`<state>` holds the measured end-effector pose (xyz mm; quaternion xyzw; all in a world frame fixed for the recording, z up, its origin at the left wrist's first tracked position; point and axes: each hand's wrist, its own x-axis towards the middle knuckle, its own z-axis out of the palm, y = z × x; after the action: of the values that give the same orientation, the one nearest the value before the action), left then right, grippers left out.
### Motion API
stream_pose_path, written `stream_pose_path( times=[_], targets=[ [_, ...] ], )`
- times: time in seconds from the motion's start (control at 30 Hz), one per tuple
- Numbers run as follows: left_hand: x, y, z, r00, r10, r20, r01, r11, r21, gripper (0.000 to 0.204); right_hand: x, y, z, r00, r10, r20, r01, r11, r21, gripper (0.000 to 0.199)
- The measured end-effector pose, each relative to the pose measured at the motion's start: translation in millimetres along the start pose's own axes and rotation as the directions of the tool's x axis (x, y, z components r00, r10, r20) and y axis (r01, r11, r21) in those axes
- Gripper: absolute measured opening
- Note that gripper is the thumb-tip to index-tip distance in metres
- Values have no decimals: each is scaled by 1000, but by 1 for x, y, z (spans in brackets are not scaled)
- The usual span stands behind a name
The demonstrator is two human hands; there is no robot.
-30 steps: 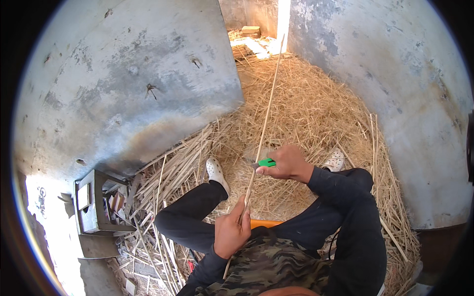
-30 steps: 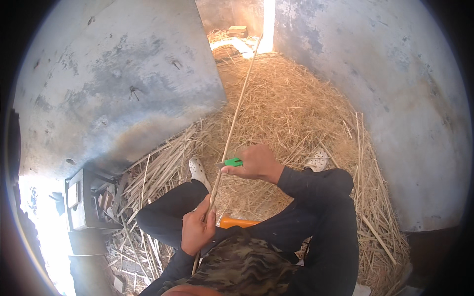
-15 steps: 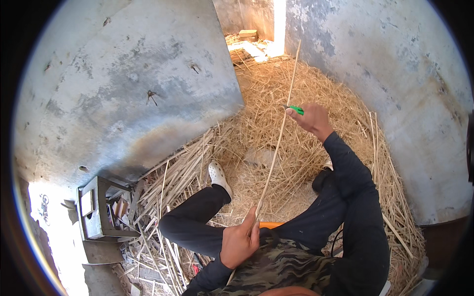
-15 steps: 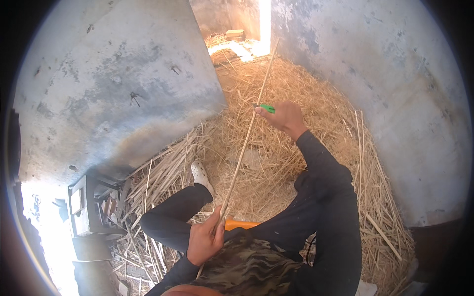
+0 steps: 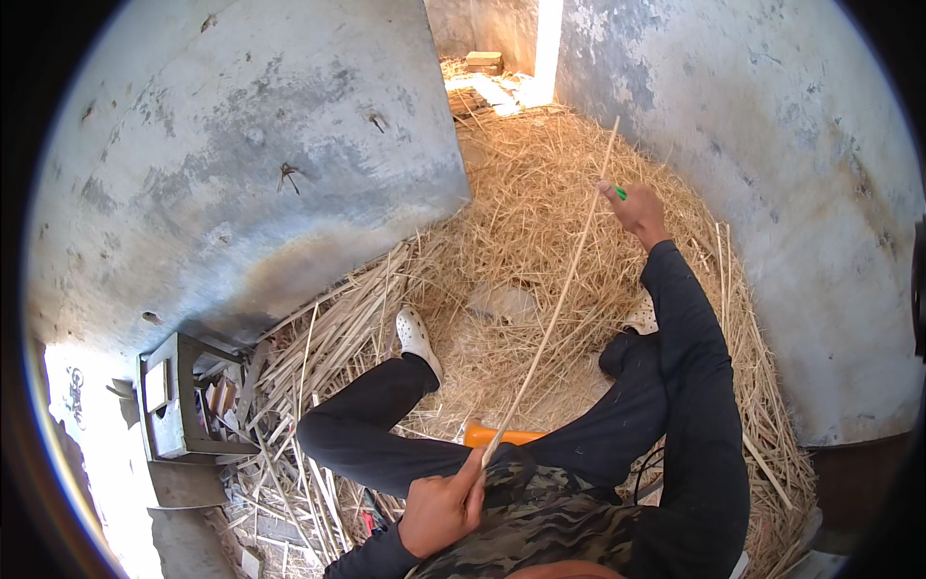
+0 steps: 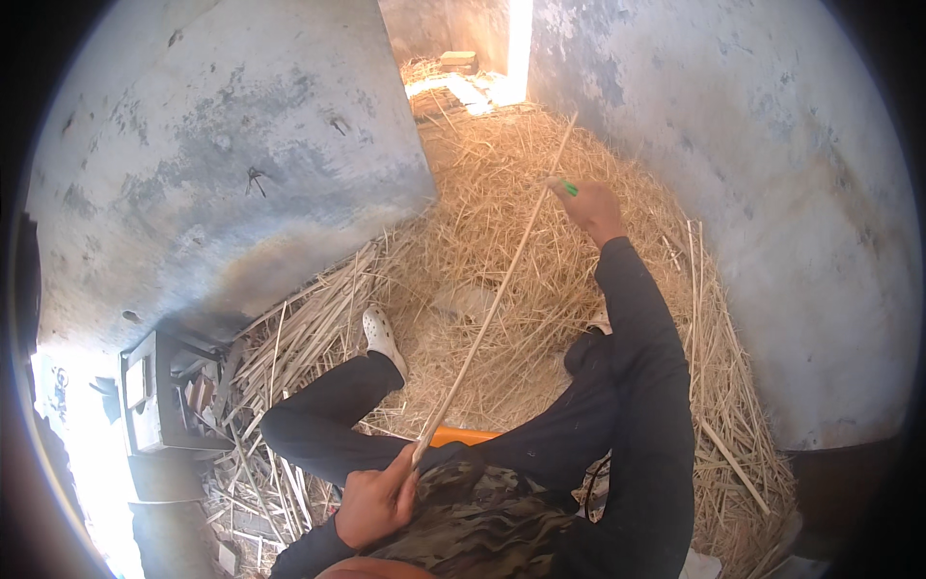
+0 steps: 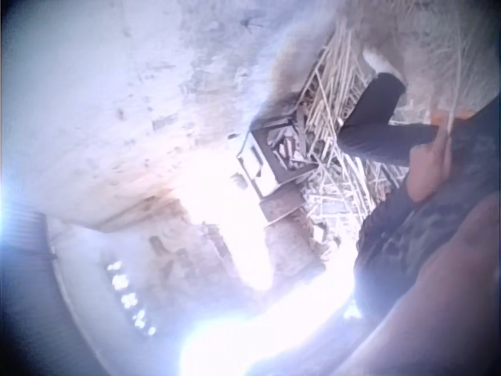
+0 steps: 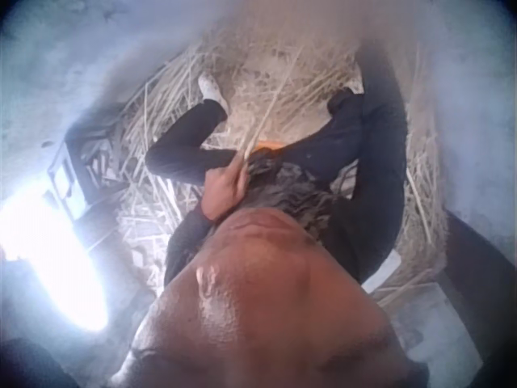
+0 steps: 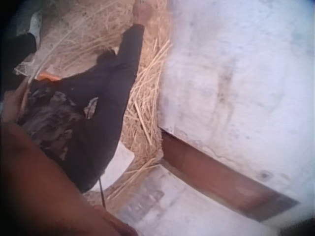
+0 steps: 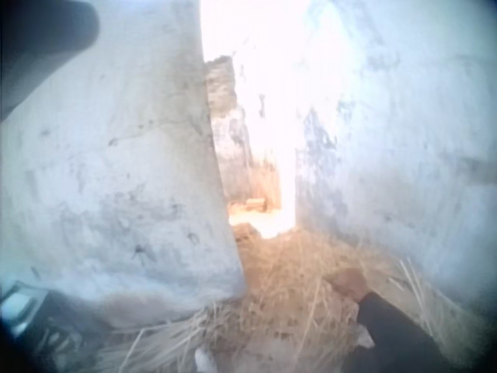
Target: The person sits on a straw-covered floor and uses a green utility knife to shave a long, thin wooden stick. They hold the stick with their left hand and repeatedly scrape the blade along its length to remove the outer layer, producing wood shavings.
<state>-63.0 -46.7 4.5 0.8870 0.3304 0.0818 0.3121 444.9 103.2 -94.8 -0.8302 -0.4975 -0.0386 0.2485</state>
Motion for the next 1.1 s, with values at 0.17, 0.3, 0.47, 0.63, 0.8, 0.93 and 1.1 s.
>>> stream_pose_path(
  times=[0.17, 0.3, 0.47, 0.63, 0.8, 0.93, 1.1],
  targets=[
    [-23, -12, 9, 993, -31, 117, 51, 985, -167, 45, 11, 74, -18, 984, 175, -35, -178, 971, -157, 85],
    [-21, -15, 11, 982, -47, 183, 88, 970, -225, 45, -3, 98, -22, 980, 162, -117, -188, 945, -267, 84],
    [-22, -24, 2, 970, -62, 235, 120, 963, -240, 43, -17, 113, -20, 975, 217, -42, -219, 922, -320, 78],
    [-32, -35, -10, 925, -154, 348, 264, 917, -298, 40, -17, 144, 6, 938, 250, -239, -334, 833, -440, 77],
    [-119, -95, -4, 952, -278, 128, 282, 959, -20, 41, -28, 204, -39, 829, 520, -208, -552, 821, -148, 83],
    [-52, -88, 25, 996, -83, 11, 84, 986, -145, 42, -14, 165, 10, 841, 454, -295, -517, 835, -187, 84],
    [26, -94, 21, 969, 208, -134, -207, 978, 21, 46, 6, 84, -2, 882, 464, 79, -466, 838, 285, 84]
  ],
)
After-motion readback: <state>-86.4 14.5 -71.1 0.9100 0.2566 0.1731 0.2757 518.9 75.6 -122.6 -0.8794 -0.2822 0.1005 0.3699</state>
